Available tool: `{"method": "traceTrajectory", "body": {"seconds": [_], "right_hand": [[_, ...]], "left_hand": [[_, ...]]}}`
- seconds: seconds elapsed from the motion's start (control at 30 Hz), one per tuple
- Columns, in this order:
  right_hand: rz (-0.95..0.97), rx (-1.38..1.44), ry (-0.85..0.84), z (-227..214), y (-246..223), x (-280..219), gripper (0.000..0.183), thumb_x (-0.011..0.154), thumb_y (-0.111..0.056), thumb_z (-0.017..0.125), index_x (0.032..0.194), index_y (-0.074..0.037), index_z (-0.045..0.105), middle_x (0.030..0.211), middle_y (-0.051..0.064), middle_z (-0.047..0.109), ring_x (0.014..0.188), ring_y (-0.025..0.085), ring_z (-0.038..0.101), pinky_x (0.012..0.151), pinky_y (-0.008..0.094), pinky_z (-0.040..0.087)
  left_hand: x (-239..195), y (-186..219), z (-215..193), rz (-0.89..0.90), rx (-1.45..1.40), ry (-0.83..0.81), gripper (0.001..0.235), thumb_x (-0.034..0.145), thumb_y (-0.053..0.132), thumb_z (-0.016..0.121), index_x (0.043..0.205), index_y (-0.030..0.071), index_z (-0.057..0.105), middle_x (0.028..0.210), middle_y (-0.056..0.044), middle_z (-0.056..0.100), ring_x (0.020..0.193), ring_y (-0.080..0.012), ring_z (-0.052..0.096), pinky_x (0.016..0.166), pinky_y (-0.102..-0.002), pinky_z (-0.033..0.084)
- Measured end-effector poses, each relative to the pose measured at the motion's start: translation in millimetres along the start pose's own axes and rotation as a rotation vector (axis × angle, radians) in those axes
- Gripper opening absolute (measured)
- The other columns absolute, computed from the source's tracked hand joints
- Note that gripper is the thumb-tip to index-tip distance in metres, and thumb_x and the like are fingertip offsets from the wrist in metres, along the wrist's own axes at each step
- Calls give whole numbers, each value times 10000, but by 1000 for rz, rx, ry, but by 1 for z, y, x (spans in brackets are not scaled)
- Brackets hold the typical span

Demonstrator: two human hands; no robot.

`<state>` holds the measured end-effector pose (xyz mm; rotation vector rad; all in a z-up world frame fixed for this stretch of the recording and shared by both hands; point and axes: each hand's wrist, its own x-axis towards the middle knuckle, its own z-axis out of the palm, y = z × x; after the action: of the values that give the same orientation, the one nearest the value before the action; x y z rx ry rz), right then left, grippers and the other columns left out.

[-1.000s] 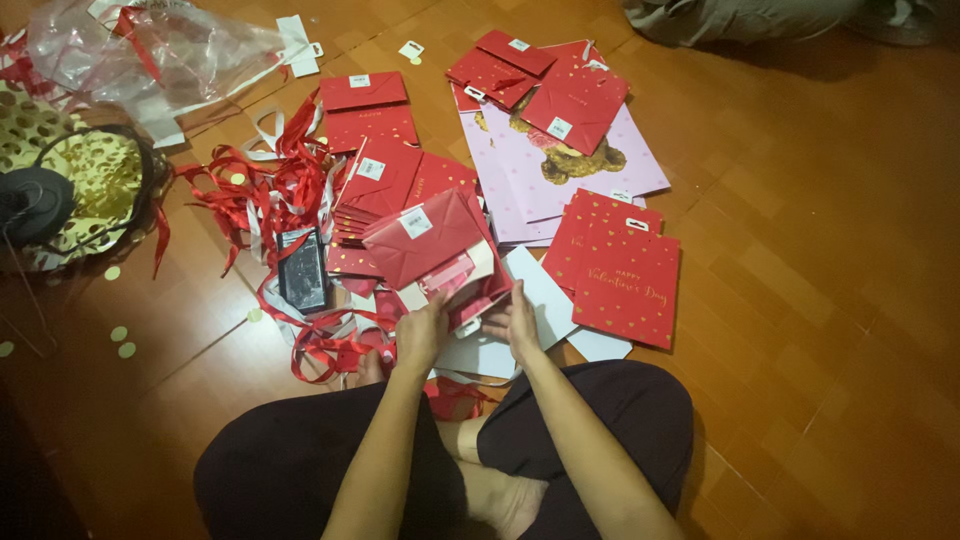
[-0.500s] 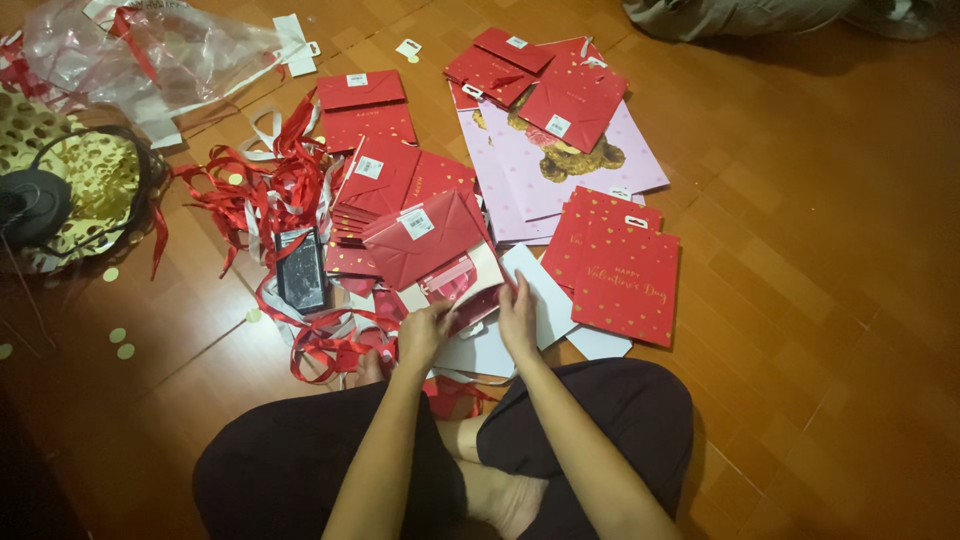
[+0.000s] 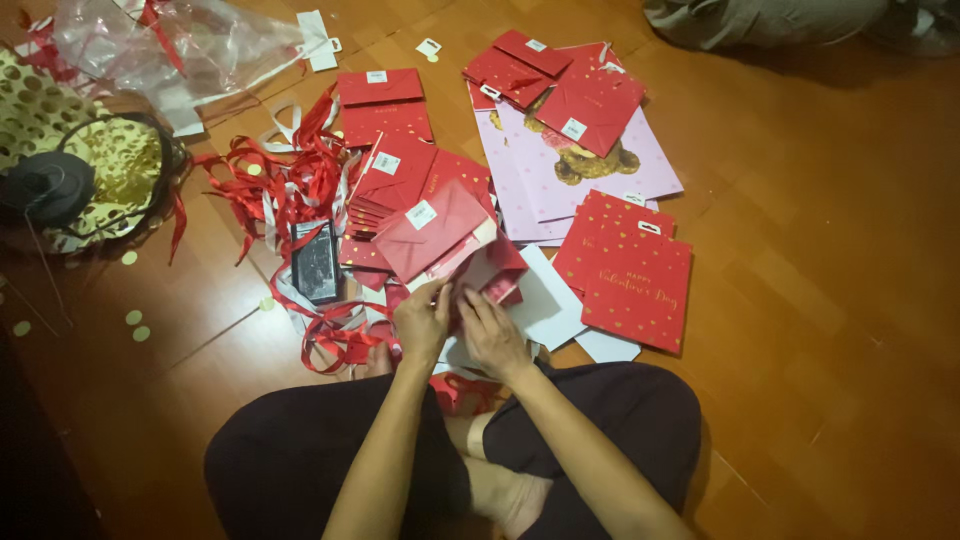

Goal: The person sits on the floor and assembles red Valentine's Day cards by inserting white inserts into red envelopes. The person handles the cards one at a time, folding the inserts and placing them inside the envelopes before stacking them.

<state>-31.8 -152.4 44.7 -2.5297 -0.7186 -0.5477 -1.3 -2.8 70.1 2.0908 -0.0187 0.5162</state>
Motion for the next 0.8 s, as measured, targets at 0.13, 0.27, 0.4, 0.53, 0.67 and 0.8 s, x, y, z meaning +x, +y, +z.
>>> {"method": "traceTrajectory", "body": {"seconds": [0.13, 0.27, 0.4, 0.53, 0.67, 0.8], "right_hand": [[365, -25, -403, 26, 32, -3, 395, 924, -217, 644, 1279, -46, 612, 1305, 170, 608, 1205, 327, 615, 1058, 436, 493], [93, -203, -257, 44, 65, 2, 409, 883, -277, 645, 1246, -91, 614, 1267, 137, 617, 1199, 309, 597, 1047, 467, 468], [116, -248, -286, 44, 75, 6, 355, 887, -249, 648, 1192, -68, 633, 1204, 144, 642, 1137, 319, 619, 997, 460, 485], [124, -197, -379, 37, 53, 9, 302, 892, -221, 650, 1139, -46, 652, 1141, 151, 668, 1074, 330, 641, 947, 454, 502], [84, -67, -472, 2, 7, 40, 254, 896, -192, 653, 1085, -24, 671, 1079, 158, 694, 1012, 340, 662, 897, 448, 519], [-9, 145, -476, -86, -47, 60, 211, 901, -164, 656, 1032, -2, 691, 1016, 165, 720, 949, 350, 684, 847, 441, 537]], "left_hand": [[-6, 32, -8, 355, 177, -32, 60, 889, 126, 698, 908, 111, 753, 875, -89, 710, 745, -291, 701, 611, -403, 554], [-33, 82, -31, 546, 222, -139, 114, 847, 119, 713, 957, 93, 714, 891, -72, 665, 736, -236, 679, 570, -365, 543], [-35, 134, -73, 676, 225, -164, 210, 851, 133, 728, 1052, 78, 703, 860, -40, 639, 732, -205, 661, 551, -354, 505], [-10, 153, -119, 730, 250, -106, 268, 836, 131, 744, 1103, 105, 748, 836, -36, 645, 682, -189, 617, 521, -354, 467], [21, 151, -130, 638, 283, -100, 214, 834, 122, 728, 1043, 163, 749, 887, 6, 680, 783, -187, 658, 614, -343, 509], [25, 136, -111, 529, 259, -83, 255, 811, 107, 703, 1052, 166, 762, 946, 7, 711, 836, -204, 681, 671, -348, 544]]}}
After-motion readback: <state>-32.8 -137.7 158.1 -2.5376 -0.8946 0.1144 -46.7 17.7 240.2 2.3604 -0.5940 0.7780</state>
